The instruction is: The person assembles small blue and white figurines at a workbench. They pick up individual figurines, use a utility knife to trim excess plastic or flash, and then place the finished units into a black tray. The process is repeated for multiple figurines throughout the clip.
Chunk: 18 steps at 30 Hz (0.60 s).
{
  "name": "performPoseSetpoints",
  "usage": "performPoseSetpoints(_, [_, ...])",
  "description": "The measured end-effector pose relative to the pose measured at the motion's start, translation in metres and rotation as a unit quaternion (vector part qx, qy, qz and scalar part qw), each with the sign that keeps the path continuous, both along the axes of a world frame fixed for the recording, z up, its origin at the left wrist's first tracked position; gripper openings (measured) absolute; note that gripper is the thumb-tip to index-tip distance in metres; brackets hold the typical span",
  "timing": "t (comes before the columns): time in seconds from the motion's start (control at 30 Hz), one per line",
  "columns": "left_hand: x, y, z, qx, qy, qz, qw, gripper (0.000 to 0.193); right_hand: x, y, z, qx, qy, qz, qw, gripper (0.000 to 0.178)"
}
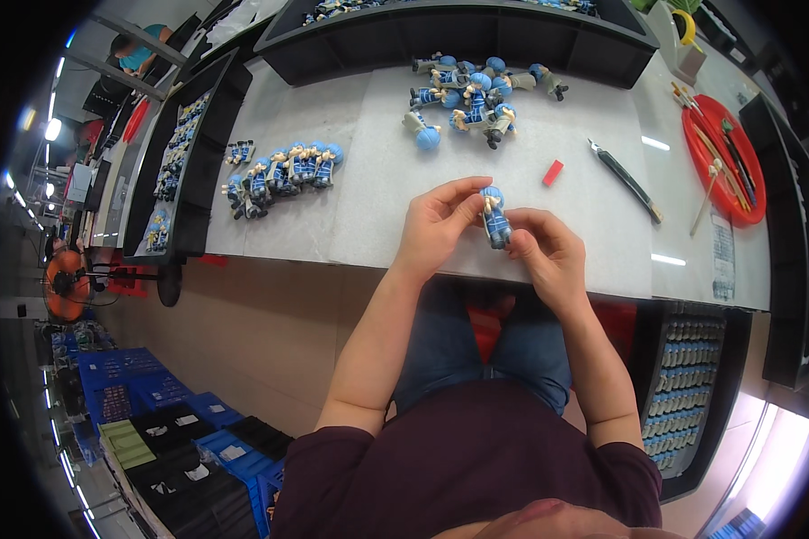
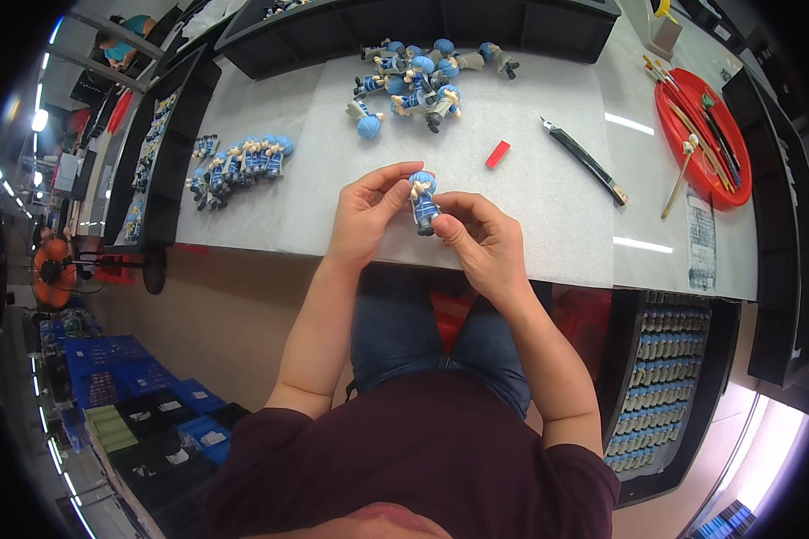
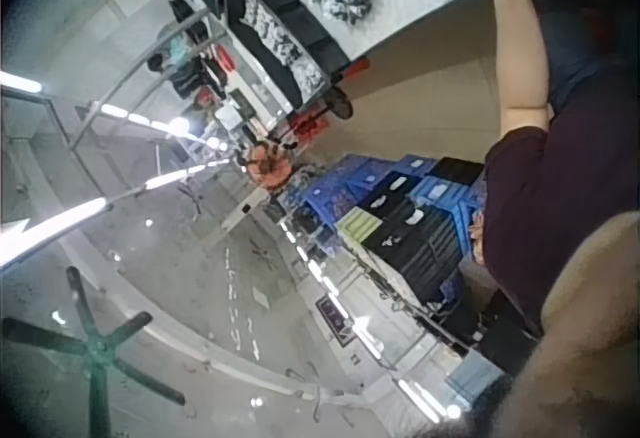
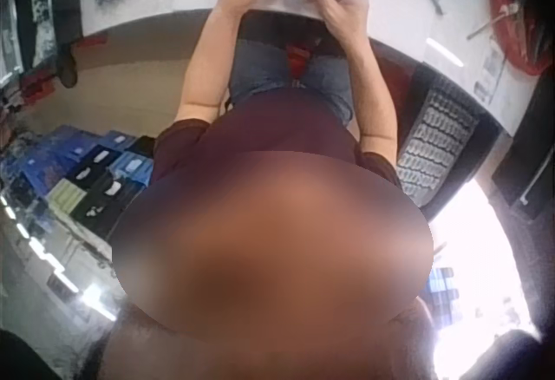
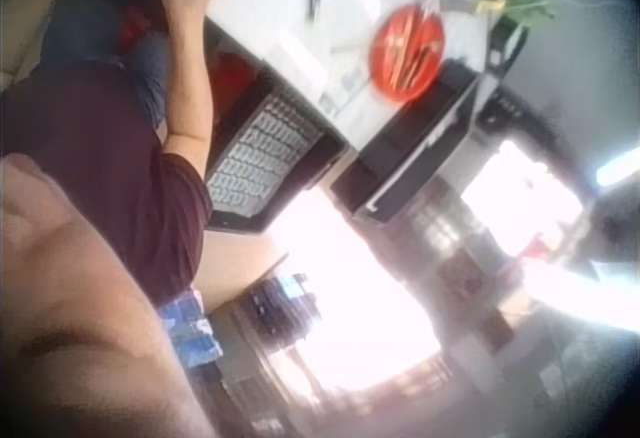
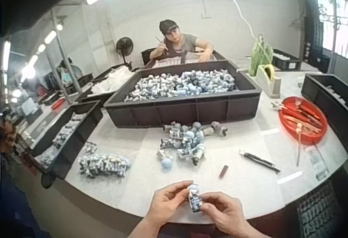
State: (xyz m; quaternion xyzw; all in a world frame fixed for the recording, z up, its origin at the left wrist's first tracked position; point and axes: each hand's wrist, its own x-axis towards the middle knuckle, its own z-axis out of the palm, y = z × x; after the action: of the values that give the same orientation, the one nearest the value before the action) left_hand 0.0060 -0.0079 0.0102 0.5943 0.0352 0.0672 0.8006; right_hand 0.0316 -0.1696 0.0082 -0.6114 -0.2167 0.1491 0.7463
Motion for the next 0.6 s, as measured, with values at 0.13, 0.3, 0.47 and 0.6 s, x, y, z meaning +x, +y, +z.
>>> performPoseSetpoints(0.13, [-0.0006,0.0005,-0.0017,0.024,-0.011,0.005,1.0,0.024,-0.0002,0.0004,-0.0004,0.008,-0.007,-0.005,1.0,0.029])
performPoseSetpoints(0.3, [-0.0027,0.0022,-0.0002,0.034,-0.014,0.003,0.999,0.025,0.004,0.0001,-0.0041,0.004,0.017,-0.05,0.999,0.027])
performPoseSetpoints(0.47, [-0.0022,0.0019,-0.0019,0.017,-0.034,0.012,0.999,0.025,0.0073,0.0021,-0.001,-0.016,0.041,-0.055,0.997,0.026])
performPoseSetpoints(0.6, [-0.0027,0.0011,-0.0035,0.042,-0.063,0.02,0.997,0.024,0.0072,0.0034,-0.0001,-0.038,0.034,-0.052,0.997,0.025])
